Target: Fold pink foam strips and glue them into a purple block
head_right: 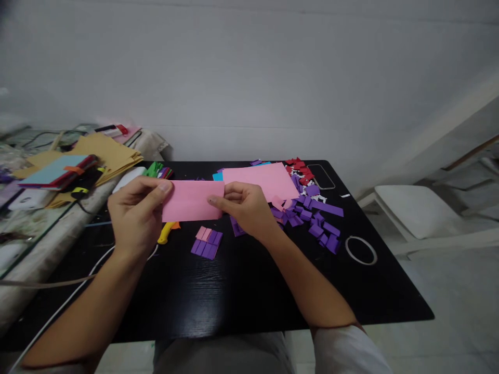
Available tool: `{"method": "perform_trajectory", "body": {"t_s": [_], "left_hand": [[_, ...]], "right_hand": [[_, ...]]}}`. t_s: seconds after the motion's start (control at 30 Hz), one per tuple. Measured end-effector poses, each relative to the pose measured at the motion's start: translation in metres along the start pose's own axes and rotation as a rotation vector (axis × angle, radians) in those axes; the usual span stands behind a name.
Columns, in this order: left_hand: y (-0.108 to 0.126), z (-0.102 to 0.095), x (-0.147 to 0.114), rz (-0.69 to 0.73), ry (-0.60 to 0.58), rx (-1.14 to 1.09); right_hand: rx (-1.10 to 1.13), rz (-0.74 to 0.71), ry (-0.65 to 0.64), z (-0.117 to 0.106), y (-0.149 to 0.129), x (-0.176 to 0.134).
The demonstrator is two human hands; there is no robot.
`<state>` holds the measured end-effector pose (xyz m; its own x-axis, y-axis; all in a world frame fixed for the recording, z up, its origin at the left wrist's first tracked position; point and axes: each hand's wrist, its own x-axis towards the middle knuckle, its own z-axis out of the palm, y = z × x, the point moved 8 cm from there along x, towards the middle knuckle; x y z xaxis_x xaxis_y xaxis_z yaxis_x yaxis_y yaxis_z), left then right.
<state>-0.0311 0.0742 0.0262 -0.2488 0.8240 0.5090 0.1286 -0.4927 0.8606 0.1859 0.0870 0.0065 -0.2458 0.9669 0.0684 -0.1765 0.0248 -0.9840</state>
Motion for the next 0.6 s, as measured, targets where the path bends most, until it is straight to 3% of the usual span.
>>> {"method": "perform_trajectory", "body": {"t_s": [0.13,0.33,0.43,0.6], "left_hand": [[-0.001,0.006,0.003,-0.065,-0.08,-0.038],[0.003,0.033,-0.003,-0.239,-0.392,-0.06],[0.005,0.034,-0.004,-0.245,-0.375,-0.091],[0.003,0.029,-0.007,-0.231,-0.272,-0.102]], "right_hand": [[-0.06,-0.086,0.131,-0.015,-0.009,0.001],[-0.167,-0.232,0.287,-0.034,-0.025,-0.001],[-0.143,-0.217,0.286,-0.034,-0.021,0.0],[0.112,-0.039,0.127,-0.012,0.001,0.004]]}}
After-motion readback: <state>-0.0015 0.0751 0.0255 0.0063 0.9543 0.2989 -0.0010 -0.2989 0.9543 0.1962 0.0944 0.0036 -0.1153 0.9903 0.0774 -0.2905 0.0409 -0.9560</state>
